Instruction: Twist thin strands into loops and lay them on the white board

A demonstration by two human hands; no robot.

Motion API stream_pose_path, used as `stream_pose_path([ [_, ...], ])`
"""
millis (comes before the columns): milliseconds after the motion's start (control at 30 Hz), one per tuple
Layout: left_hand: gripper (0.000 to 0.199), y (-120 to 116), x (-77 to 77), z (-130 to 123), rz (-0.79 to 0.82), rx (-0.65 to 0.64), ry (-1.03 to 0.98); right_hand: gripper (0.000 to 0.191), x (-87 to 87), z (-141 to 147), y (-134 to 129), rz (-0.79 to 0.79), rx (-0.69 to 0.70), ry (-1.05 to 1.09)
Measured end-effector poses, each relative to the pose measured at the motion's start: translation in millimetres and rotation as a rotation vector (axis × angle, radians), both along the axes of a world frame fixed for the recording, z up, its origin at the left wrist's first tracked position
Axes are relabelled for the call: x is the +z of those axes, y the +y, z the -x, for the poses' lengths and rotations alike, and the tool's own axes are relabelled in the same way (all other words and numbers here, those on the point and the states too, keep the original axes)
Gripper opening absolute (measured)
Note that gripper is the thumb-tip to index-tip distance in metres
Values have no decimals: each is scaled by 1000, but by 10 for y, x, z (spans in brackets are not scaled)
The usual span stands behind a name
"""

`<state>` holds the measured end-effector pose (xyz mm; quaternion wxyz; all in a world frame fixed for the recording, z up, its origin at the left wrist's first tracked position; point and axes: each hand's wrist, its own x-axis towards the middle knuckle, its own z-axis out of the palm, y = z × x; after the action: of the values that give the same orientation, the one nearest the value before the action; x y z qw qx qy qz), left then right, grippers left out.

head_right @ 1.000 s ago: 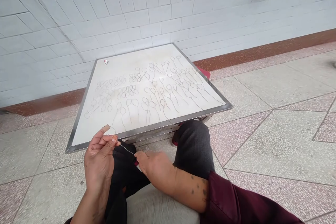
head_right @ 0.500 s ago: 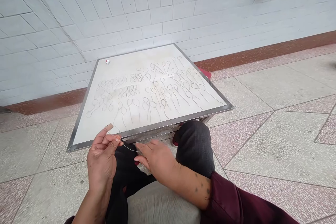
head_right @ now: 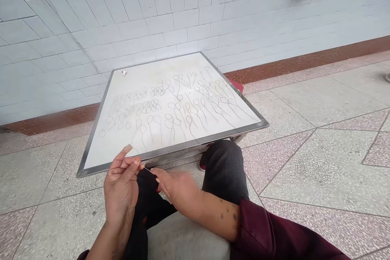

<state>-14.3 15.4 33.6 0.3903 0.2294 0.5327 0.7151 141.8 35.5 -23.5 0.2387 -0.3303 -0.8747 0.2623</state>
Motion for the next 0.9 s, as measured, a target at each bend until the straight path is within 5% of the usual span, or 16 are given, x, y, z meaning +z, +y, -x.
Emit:
stream_pose_path([
  [233,50,15,30,134,-39,82,0,42,-73,-37,-58,277,116,67],
  [400,51,4,28,166,-54,88,7,34,-40,-58,-82,553,69,232],
  [667,53,-25,32,168,-37,45,-41,37,-81,-119,-50,425,189,211],
  [800,56,-47,59,153,8,-41,-12,51,100,-325,141,486,194,223],
  [900,57,-69,72,132,48,-107,-4,65,333,-514,313,590,426,151],
])
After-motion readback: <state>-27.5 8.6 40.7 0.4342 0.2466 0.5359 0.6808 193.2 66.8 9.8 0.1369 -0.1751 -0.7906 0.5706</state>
